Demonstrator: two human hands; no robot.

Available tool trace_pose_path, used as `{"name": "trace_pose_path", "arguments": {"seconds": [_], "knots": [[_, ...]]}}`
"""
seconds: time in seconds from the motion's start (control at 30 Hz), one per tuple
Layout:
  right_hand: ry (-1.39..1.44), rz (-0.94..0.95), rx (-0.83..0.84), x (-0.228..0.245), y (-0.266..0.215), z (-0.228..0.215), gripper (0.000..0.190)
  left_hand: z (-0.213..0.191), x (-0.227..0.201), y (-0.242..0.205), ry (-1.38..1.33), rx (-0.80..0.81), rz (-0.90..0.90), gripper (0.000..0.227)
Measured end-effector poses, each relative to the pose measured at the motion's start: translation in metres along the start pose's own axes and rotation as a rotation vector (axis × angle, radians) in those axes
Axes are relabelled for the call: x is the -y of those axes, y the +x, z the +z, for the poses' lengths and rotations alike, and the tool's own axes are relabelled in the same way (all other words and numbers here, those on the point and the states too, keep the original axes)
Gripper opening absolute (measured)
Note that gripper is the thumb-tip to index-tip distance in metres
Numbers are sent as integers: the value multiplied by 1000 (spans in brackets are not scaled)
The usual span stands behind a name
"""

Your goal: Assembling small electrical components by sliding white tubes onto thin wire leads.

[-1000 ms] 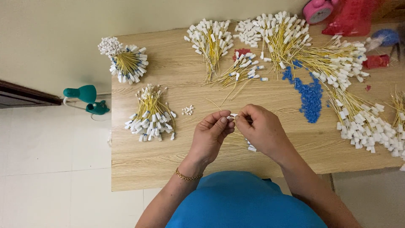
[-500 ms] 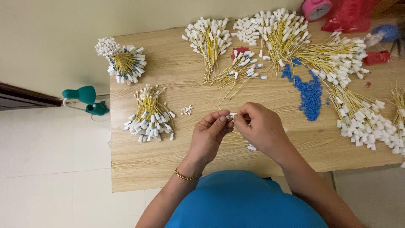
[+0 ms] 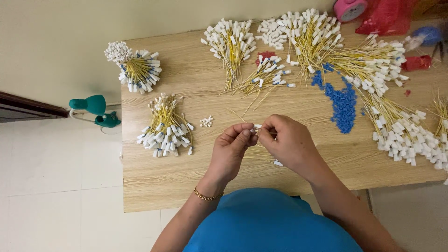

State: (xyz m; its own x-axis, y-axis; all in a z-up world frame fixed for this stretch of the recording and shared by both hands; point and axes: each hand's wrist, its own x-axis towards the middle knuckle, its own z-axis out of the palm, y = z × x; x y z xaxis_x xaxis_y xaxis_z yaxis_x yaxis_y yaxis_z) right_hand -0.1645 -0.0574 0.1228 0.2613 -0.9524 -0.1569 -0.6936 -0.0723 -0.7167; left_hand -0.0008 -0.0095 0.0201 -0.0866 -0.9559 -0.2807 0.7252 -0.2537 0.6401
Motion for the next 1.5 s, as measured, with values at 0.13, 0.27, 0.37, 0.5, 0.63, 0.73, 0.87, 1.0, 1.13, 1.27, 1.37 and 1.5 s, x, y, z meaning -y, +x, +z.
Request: {"name": "trace_pose_path", "arguments": {"seconds": [0.13, 0.27, 0.37, 0.5, 0.63, 0.73, 0.87, 1.0, 1.13, 1.27, 1.37, 1.5], "knots": [[-48, 10, -7, 3, -1, 0, 18, 4, -1, -1, 148, -19, 60, 18], [119, 13, 37, -3, 1, 3, 17, 2, 3, 2, 230, -30, 78, 17], [153, 22, 72, -12, 5, 10, 18, -3, 10, 4, 244, -36, 73, 17], [37, -26, 69, -35, 15, 28, 22, -18, 25, 10, 299, -64, 66, 17], [35, 62, 147, -85, 30, 71, 21, -49, 46, 25, 451, -132, -2, 17], [-21, 79, 183, -146, 50, 111, 20, -80, 64, 33, 701, -213, -59, 17], [-116, -4, 68, -188, 81, 117, 19, -98, 71, 26, 981, -268, -68, 17], [-90, 4, -2, -180, 108, 99, 20, -97, 61, 23, 1212, -260, 80, 15], [-254, 143, 356, -149, 114, 105, 23, -87, 44, 24, 1237, -287, 60, 15], [-406, 32, 370, -156, 111, 119, 25, -80, 34, 28, 1234, -309, 69, 18], [-423, -30, 348, -147, 106, 105, 23, -52, 10, 31, 1369, -290, 204, 23], [-271, -94, 363, -100, 85, 61, 27, -11, -26, 34, 1750, -123, 685, 38]]}}
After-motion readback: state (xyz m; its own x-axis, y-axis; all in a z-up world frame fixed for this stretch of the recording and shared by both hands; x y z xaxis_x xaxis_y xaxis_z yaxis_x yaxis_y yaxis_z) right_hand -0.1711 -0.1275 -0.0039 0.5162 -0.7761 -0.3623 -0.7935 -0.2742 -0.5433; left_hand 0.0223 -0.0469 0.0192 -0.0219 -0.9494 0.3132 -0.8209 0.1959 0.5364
